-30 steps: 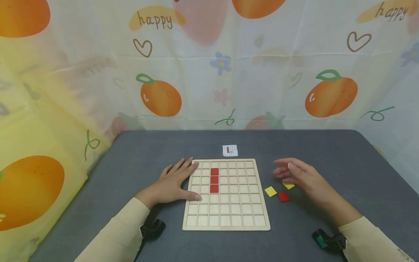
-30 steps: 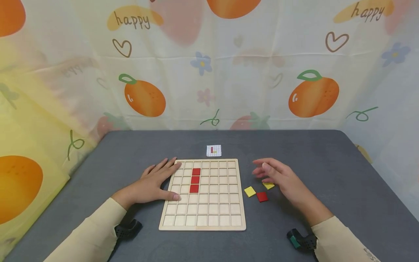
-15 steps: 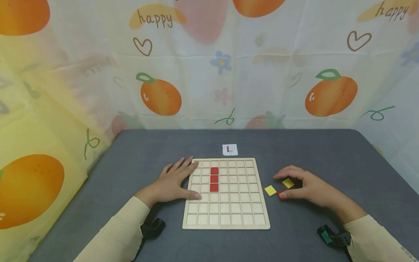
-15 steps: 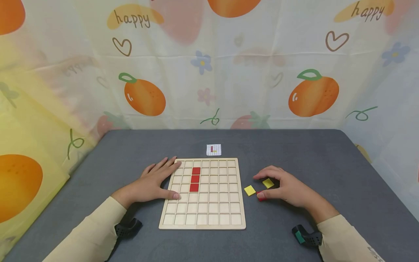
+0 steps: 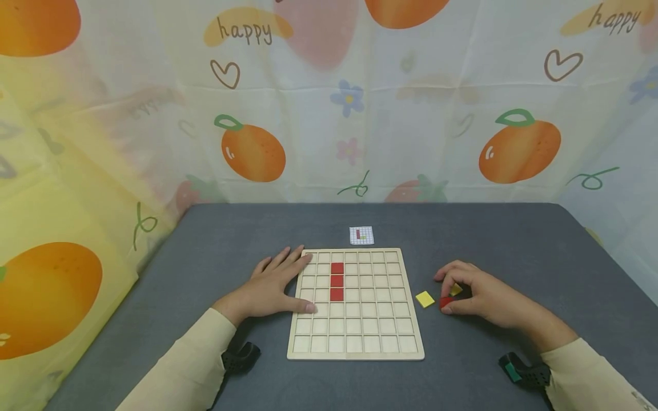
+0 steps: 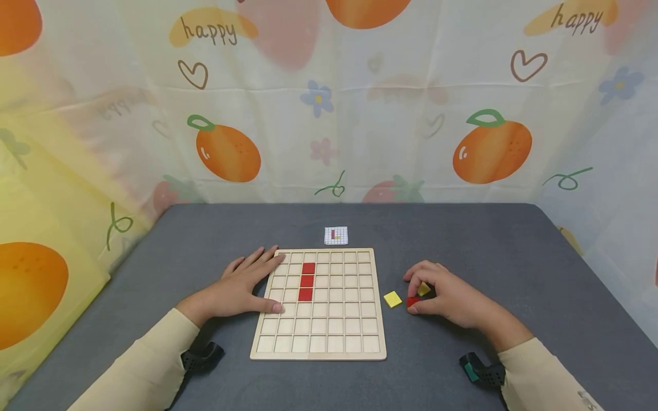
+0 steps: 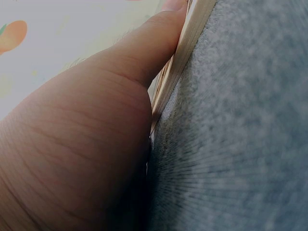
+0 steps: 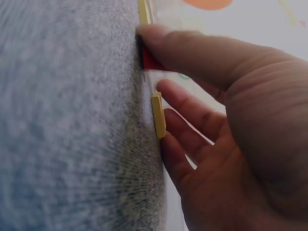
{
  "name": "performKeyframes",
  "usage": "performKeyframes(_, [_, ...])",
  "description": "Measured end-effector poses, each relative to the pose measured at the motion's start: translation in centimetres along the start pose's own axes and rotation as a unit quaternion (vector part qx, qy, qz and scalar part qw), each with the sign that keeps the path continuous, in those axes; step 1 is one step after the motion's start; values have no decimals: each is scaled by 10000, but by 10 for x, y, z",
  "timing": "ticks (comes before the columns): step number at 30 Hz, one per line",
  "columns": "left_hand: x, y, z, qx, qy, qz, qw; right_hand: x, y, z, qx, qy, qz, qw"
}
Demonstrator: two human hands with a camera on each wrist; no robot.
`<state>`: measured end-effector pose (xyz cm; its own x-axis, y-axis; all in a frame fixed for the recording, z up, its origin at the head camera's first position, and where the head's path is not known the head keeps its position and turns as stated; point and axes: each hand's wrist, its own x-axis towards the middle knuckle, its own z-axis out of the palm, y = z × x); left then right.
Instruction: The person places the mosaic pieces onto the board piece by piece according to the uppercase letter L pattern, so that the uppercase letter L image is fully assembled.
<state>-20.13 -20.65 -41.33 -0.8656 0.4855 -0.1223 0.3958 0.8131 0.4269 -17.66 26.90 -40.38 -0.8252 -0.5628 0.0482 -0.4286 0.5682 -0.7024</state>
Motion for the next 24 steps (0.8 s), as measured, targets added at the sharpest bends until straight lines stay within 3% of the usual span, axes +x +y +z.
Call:
performKeyframes(5, [-1,1,0,-28,2,10,10000,1,-2,3,136,494,-58,9987])
performKeyframes(14, [-1,1,0,-10,40,5,10000,3,-11,7,464,1238,379,9905])
performKeyframes(18, [-1,0,1,-43,49,27,10000,5,-18,13,559,1395,304,9882])
performKeyframes(24, [-1,0,1,-32,29,45,10000,10,-29,27,1105,1294,88,9854])
